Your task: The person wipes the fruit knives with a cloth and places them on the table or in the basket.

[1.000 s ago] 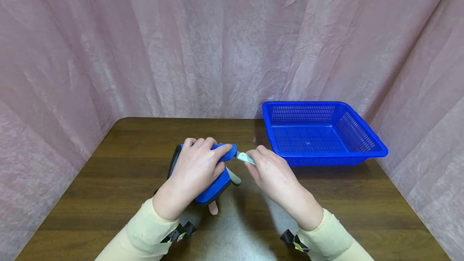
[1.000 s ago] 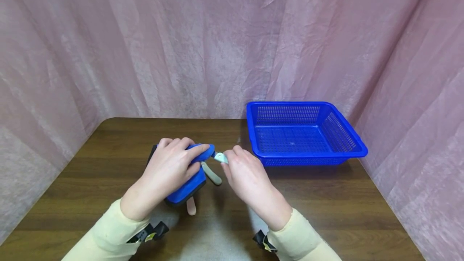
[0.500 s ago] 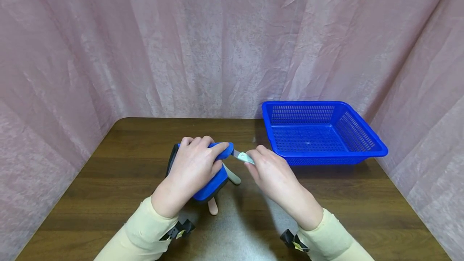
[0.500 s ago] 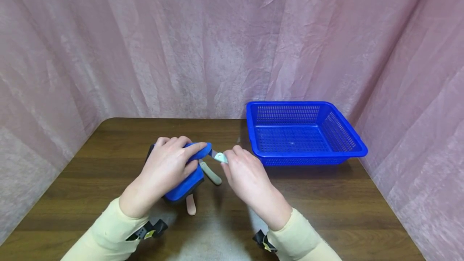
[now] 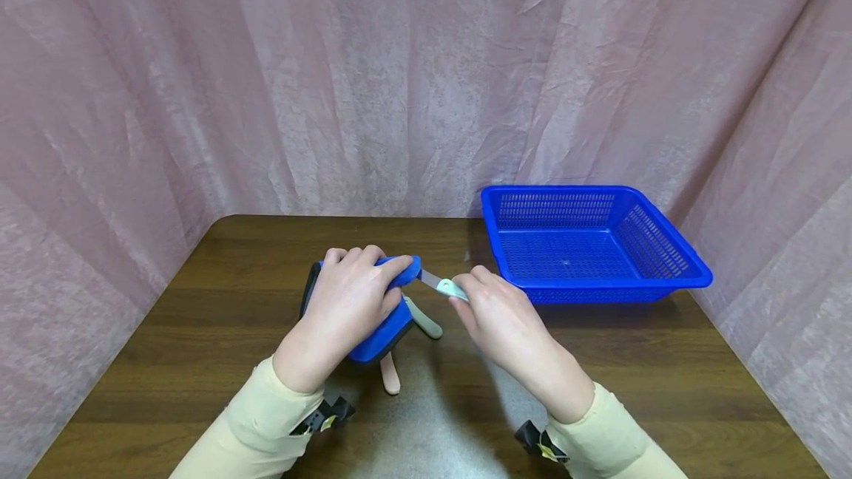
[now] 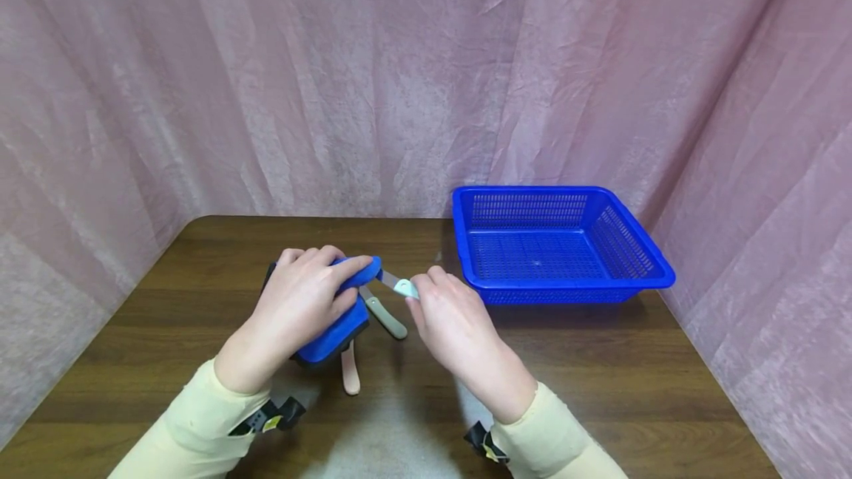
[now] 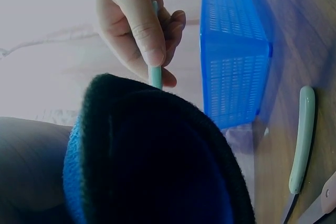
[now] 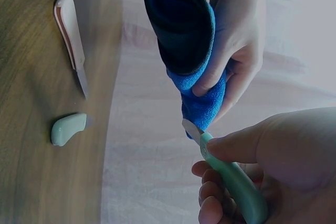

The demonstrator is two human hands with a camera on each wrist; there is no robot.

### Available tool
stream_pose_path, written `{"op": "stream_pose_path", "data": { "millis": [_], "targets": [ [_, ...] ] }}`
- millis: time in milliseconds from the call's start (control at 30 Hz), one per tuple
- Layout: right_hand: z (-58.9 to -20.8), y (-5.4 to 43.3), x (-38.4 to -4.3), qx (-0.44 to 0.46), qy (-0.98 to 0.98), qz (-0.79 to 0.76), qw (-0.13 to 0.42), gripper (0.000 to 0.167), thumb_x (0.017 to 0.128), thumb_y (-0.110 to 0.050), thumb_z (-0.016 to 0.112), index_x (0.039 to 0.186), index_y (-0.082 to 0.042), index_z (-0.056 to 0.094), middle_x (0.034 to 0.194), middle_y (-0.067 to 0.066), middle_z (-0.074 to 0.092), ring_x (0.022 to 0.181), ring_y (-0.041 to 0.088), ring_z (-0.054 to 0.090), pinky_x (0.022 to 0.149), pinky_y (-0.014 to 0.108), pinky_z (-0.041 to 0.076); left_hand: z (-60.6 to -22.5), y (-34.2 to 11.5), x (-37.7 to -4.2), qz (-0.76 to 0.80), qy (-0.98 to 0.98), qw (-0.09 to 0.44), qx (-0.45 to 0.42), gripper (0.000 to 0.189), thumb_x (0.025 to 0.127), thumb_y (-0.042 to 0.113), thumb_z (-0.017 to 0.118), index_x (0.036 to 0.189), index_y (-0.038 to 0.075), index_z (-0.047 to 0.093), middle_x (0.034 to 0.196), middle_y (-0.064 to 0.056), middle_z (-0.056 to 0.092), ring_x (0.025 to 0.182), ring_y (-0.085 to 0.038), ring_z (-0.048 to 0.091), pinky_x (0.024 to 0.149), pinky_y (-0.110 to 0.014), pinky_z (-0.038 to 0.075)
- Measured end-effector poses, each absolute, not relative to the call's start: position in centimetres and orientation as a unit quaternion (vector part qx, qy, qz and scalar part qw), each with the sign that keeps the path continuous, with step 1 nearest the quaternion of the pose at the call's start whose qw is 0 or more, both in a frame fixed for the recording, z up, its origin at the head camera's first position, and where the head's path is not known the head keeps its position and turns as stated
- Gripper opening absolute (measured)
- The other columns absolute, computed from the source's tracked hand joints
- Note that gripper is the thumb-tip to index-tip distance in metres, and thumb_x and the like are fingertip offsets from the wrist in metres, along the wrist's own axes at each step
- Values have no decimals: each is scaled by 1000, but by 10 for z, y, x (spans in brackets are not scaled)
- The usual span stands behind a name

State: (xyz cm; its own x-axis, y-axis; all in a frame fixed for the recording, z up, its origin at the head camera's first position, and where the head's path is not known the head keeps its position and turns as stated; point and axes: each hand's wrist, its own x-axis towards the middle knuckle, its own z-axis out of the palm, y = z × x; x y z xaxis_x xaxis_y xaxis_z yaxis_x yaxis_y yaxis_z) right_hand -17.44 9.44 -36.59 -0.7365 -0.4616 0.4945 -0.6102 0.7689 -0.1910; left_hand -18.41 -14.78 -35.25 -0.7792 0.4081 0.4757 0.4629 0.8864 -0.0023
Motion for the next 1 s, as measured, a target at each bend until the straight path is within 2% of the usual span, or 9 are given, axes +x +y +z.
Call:
{"op": "stream_pose_path", "data": {
  "millis": [633,1000],
  "targets": [
    [-365,94,-174,293,-917,174,208,15,99,-10,82,109,-1,76,90,4,64,77,23,63,67,42,56,-352,-154,-189,-71,-947,226,-214,38,98,22,79,136,20,80,109,-13,77,95,-34,73,91,-59,52],
    [-366,94,-175,298,-914,175,213,15,98,-9,83,109,-1,75,89,4,63,76,22,62,66,41,55,-355,-159,-195,-73,-954,208,-202,39,100,23,76,138,20,79,113,-14,78,99,-35,74,93,-61,51]
  ]
}}
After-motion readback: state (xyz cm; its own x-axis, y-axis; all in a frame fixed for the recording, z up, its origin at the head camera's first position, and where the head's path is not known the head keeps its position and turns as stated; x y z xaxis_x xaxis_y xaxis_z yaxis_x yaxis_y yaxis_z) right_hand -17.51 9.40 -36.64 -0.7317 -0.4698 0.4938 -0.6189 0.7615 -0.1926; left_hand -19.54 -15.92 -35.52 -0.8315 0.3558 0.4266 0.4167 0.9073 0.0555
